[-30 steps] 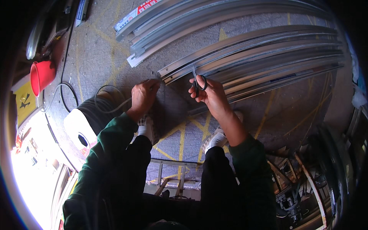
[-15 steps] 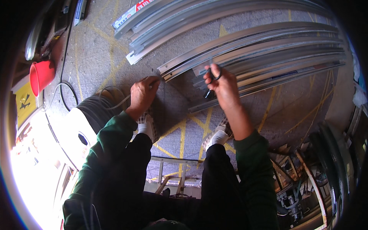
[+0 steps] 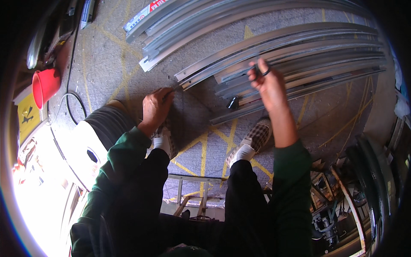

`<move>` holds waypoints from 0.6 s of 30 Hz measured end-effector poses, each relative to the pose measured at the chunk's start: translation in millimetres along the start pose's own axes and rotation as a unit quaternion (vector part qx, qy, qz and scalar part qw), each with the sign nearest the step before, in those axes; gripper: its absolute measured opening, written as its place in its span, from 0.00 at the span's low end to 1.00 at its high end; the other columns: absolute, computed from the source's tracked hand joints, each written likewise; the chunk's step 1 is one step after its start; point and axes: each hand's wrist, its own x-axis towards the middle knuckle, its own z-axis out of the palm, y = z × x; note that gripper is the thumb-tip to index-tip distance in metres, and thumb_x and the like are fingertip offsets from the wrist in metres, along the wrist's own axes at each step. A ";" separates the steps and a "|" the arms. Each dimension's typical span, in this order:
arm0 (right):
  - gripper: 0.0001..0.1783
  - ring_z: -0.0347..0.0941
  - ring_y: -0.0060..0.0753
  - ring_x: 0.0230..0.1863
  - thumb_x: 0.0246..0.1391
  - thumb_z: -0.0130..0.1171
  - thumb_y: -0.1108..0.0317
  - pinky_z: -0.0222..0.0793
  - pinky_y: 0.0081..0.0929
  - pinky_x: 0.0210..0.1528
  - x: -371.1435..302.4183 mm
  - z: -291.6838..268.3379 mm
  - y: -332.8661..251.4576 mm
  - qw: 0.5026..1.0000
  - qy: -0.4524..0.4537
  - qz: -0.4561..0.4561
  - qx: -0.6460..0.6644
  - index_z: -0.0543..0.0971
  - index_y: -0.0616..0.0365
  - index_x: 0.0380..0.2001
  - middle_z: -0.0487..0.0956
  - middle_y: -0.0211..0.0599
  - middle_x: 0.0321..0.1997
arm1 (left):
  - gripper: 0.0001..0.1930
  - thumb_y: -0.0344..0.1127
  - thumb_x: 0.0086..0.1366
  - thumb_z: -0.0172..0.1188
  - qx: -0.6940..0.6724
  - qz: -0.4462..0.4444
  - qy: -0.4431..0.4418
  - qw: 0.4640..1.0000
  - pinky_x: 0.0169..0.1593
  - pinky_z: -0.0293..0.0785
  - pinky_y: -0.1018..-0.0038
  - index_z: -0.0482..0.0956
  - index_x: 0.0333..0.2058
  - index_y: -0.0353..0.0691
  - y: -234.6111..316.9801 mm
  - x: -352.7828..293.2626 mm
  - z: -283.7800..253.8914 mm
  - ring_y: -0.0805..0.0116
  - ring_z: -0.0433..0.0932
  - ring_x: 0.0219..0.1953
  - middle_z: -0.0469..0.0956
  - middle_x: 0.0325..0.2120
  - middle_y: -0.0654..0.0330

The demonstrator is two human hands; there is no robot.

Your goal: The person sits on the floor and uses shears to cut thin metal strips from long aluminum profiles. They repeatedly measure, cut, and place the strips aside in a workshop setting.

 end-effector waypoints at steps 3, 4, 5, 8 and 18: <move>0.21 0.73 0.17 0.28 0.65 0.57 0.52 0.66 0.14 0.28 -26.7 28.9 25.5 0.998 -0.029 0.050 -0.024 0.79 0.63 0.44 0.78 0.31 0.30 | 0.07 0.36 0.62 0.60 -0.011 -0.007 0.008 1.000 0.39 0.77 0.60 0.84 0.35 0.41 1.1 0.9 2.2 0.49 0.81 0.35 0.81 0.31 0.51; 0.22 0.73 0.17 0.28 0.65 0.56 0.52 0.66 0.15 0.28 -31.1 36.1 30.2 0.996 -0.057 0.061 -0.018 0.79 0.63 0.44 0.78 0.31 0.30 | 0.07 0.36 0.62 0.60 -0.012 -0.005 0.010 1.000 0.39 0.77 0.60 0.84 0.35 0.41 1.4 1.5 2.5 0.49 0.81 0.34 0.81 0.31 0.51; 0.22 0.74 0.19 0.28 0.64 0.58 0.51 0.67 0.15 0.29 -32.8 42.0 33.7 0.996 -0.059 0.069 -0.022 0.80 0.62 0.43 0.79 0.33 0.30 | 0.07 0.36 0.62 0.60 -0.012 -0.003 0.013 1.000 0.39 0.77 0.60 0.84 0.35 0.41 1.5 2.5 2.5 0.49 0.81 0.34 0.82 0.31 0.51; 0.22 0.76 0.21 0.29 0.62 0.59 0.50 0.68 0.17 0.30 -33.4 52.2 39.1 0.994 -0.072 0.083 -0.025 0.80 0.61 0.42 0.80 0.34 0.29 | 0.08 0.37 0.62 0.61 -0.013 -0.006 0.004 1.000 0.39 0.77 0.62 0.84 0.36 0.40 1.7 4.8 1.7 0.49 0.82 0.35 0.82 0.32 0.50; 0.22 0.76 0.21 0.29 0.62 0.59 0.49 0.67 0.17 0.30 -29.5 52.2 42.6 0.994 -0.069 0.076 -0.048 0.80 0.60 0.42 0.80 0.33 0.30 | 0.08 0.37 0.62 0.60 -0.013 0.013 0.001 1.000 0.39 0.77 0.59 0.84 0.36 0.42 3.1 10.0 6.0 0.48 0.81 0.34 0.81 0.31 0.50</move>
